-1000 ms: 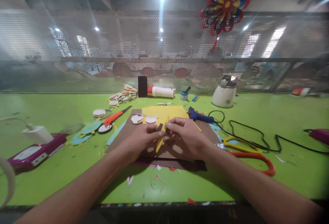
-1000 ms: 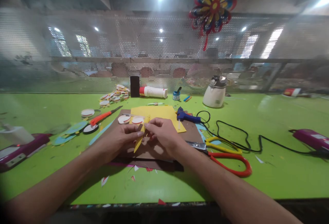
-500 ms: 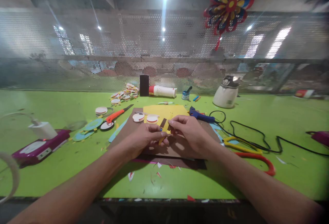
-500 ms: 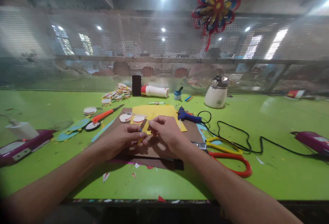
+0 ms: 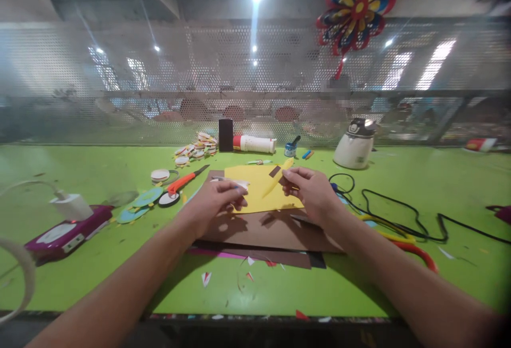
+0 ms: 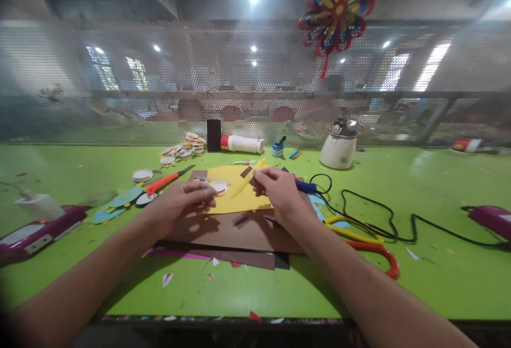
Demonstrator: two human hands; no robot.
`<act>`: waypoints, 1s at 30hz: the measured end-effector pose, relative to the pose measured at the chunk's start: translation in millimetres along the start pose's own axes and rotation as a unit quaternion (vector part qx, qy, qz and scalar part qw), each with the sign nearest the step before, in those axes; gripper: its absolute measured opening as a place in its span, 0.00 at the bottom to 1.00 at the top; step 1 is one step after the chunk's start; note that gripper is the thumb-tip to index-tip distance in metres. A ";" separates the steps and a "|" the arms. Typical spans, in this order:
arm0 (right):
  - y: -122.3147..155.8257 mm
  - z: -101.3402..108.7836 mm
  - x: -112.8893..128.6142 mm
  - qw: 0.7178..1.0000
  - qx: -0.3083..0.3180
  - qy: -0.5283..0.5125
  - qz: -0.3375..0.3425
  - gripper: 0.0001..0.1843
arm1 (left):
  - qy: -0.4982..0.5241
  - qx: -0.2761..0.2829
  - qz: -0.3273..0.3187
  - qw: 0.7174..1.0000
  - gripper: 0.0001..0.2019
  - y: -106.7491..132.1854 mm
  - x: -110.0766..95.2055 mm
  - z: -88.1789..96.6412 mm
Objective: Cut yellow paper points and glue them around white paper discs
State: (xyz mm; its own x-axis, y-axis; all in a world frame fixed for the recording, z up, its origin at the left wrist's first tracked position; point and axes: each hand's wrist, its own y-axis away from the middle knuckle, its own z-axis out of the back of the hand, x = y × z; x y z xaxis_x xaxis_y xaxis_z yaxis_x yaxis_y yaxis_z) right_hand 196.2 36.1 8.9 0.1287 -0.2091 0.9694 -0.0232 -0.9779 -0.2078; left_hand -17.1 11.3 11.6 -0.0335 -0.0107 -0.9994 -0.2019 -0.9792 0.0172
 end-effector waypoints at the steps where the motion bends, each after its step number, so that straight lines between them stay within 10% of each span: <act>1: -1.7 1.1 -0.9 1.000 -0.005 0.002 -0.003 0.13 | 0.021 -0.022 -0.022 0.999 0.11 -2.1 -3.2 5.7; 8: -11.7 7.5 -15.2 0.999 -0.019 0.038 -0.027 0.13 | 0.115 -0.218 -0.159 0.956 0.13 -16.2 -16.2 38.4; 15: -11.5 6.6 -23.9 0.997 -0.022 0.065 -0.039 0.13 | -0.017 -0.263 -0.087 0.961 0.18 -34.7 2.7 63.0; 23: -3.1 2.3 -24.1 0.995 0.003 0.071 -0.065 0.13 | -0.248 -0.181 -0.046 0.951 0.13 -66.4 -11.4 67.5; 30: -7.9 4.4 -26.8 0.996 0.000 0.071 -0.061 0.12 | -0.499 -0.028 -0.007 0.866 0.16 -102.8 -2.1 33.5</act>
State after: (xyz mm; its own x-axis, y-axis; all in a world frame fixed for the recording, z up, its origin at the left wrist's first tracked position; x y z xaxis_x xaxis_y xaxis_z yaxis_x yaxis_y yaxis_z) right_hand 197.2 49.4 -16.0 -0.0116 -0.0871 0.9961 -0.0154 -0.9961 -0.0873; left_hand -29.1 118.8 12.9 -0.8661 0.1535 -0.4757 -0.1614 -0.9866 -0.0245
